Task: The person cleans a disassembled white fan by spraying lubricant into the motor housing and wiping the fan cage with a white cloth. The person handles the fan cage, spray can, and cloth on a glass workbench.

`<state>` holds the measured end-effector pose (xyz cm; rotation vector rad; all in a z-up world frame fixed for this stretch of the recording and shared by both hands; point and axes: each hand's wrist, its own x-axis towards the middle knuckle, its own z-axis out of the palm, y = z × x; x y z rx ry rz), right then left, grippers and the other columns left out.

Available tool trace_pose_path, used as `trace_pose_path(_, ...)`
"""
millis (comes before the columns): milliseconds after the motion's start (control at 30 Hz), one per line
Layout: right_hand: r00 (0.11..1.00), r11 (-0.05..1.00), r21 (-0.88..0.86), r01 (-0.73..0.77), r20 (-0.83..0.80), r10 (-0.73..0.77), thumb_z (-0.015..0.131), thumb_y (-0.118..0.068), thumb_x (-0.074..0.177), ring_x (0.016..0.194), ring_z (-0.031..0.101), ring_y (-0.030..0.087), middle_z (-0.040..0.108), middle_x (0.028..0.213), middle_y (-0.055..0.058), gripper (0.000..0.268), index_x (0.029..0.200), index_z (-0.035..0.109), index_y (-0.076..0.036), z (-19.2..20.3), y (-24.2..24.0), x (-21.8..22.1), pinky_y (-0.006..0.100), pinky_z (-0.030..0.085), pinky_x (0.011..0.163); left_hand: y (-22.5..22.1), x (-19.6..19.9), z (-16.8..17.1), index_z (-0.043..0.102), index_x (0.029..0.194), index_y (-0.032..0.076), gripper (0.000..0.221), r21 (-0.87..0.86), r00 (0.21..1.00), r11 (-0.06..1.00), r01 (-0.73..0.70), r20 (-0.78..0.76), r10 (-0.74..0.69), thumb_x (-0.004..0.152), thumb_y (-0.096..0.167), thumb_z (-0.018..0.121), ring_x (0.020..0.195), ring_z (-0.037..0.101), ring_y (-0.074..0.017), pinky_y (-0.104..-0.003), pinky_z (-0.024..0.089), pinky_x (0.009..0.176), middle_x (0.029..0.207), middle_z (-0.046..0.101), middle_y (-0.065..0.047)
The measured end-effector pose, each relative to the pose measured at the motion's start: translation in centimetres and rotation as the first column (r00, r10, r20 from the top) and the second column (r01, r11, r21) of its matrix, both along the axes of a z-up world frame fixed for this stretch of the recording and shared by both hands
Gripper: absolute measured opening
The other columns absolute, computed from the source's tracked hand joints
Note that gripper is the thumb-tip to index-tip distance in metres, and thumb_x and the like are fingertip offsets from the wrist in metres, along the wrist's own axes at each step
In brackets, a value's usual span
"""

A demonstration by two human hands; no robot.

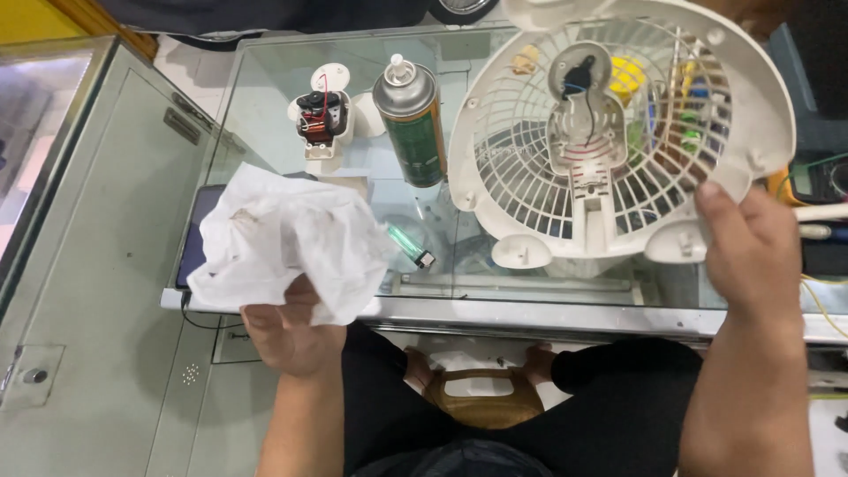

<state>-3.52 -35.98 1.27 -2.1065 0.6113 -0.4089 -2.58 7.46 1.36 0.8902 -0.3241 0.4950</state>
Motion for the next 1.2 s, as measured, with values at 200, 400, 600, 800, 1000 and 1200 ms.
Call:
trace_pose_path(200,0.969,0.948,-0.207,-0.241,-0.095,0.226,0.056,-0.034,0.122,0.064,0.031,0.018,0.031,0.065,0.001,0.063,0.069,0.036,-0.008,7.8,0.8,4.7,0.038,0.023,0.058,0.8,1.1,-4.4,0.022,0.164,-0.002,0.090,0.014,0.999,1.000,-0.006,-0.037,0.007,0.094,0.030,0.070,0.140,0.052,-0.0437,-0.065,0.050,0.112,0.153,0.049,-0.026)
trace_pose_path(400,0.926,0.801,-0.467,-0.375,-0.144,0.350,0.060,-0.028,0.127,0.057,0.039,0.019,0.044,0.056,0.005,0.060,0.073,0.054,-0.003,8.8,-0.4,8.2,0.039,0.022,0.054,-3.9,2.3,0.1,0.069,0.123,0.001,0.038,0.655,0.893,0.756,0.015,-0.349,0.285,0.095,0.026,0.067,0.120,0.069,-0.0240,-0.036,0.054,0.102,0.120,0.074,-0.010)
trace_pose_path(600,0.790,0.809,-0.275,-0.519,0.207,0.578,0.062,-0.002,0.115,0.102,0.059,0.017,0.070,0.117,0.015,0.030,0.142,0.071,0.008,7.9,-1.5,9.0,0.032,0.047,0.078,-7.6,5.2,0.5,0.064,0.126,-0.001,0.026,0.874,0.947,0.368,-0.318,0.311,0.079,0.105,0.010,0.053,0.107,0.067,-0.0395,-0.044,0.054,0.090,0.117,0.069,-0.021)
trace_pose_path(800,0.760,0.815,-0.293,-0.499,0.303,0.574,0.058,0.001,0.110,0.120,0.063,0.024,0.070,0.133,0.020,0.040,0.147,0.067,0.012,6.9,-1.5,9.5,0.035,0.049,0.096,-9.0,5.7,0.1,0.063,0.125,0.003,0.052,0.848,0.881,-0.245,-0.471,0.435,-0.186,0.094,0.046,0.064,0.123,0.059,-0.0282,-0.056,0.037,0.107,0.131,0.064,-0.010)
trace_pose_path(1000,0.774,0.859,-0.039,-0.510,0.414,0.479,0.056,-0.008,0.098,0.101,0.056,0.012,0.063,0.111,0.006,0.047,0.142,0.068,0.003,6.3,0.1,10.3,0.025,0.042,0.087,-9.8,6.3,-1.4,0.070,0.115,0.006,0.040,0.779,0.810,-0.224,-0.586,0.573,-0.128,0.075,0.006,0.069,0.110,0.067,-0.0253,-0.047,0.043,0.104,0.117,0.068,-0.008)
trace_pose_path(1200,0.579,0.680,0.051,-0.732,0.573,0.580,0.056,-0.046,0.089,0.124,0.048,0.019,0.048,0.144,0.006,0.067,0.145,0.041,-0.012,7.1,3.5,10.8,0.031,0.038,0.106,-9.5,6.6,-2.8,0.069,0.102,0.009,0.037,0.799,0.817,-0.176,-0.575,0.549,-0.178,0.068,-0.004,0.071,0.119,0.068,-0.0232,-0.044,0.043,0.104,0.112,0.070,-0.002)
